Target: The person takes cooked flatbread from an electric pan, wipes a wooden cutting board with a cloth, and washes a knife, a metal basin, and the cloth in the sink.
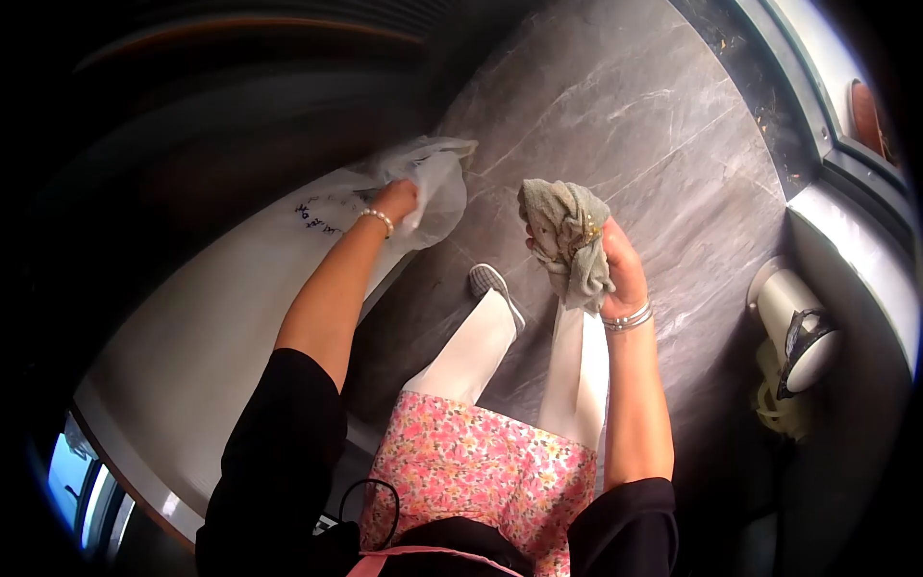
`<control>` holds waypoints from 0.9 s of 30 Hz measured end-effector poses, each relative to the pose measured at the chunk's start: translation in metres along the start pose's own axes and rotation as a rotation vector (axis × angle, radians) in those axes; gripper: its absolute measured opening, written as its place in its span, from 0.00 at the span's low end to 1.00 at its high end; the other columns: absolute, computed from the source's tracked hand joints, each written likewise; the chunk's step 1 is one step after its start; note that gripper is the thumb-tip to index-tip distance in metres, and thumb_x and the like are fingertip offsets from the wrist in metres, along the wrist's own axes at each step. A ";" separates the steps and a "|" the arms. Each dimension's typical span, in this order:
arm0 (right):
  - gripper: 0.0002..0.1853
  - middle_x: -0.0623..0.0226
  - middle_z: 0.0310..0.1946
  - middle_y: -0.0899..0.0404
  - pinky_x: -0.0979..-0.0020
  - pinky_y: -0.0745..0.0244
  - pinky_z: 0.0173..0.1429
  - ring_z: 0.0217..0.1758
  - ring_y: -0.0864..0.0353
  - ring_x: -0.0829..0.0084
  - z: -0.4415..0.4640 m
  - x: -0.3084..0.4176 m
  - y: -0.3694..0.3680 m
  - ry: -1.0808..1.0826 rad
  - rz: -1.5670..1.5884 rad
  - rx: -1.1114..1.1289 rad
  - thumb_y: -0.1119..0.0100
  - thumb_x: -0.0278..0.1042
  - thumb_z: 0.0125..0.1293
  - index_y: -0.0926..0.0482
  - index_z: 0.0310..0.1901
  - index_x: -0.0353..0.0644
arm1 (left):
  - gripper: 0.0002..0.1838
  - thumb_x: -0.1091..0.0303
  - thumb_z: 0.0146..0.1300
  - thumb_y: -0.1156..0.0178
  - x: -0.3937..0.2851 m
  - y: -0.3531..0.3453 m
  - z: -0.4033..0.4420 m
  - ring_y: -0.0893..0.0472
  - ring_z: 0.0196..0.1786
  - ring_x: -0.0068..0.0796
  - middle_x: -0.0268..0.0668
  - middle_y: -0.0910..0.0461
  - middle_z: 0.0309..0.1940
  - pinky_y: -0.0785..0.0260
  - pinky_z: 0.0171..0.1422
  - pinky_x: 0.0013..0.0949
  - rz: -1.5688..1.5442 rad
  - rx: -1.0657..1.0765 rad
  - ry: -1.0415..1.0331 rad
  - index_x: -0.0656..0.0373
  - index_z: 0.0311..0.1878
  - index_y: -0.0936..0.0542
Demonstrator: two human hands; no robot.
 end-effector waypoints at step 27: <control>0.32 0.47 0.53 0.32 0.51 0.37 0.60 0.53 0.30 0.52 -0.397 -0.069 -0.084 0.727 0.468 0.092 0.58 0.52 0.59 0.38 0.58 0.34 | 0.08 0.66 0.62 0.50 -0.186 -0.016 -0.296 0.26 0.51 0.43 0.42 0.23 0.44 0.33 0.54 0.47 -1.702 0.330 -0.117 0.56 0.43 0.31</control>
Point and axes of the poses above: each hand's wrist, its own z-axis towards the middle knuckle, its own y-axis out of the back of the hand, x = y × z, the point moved 7 cm from there along z, towards the middle knuckle
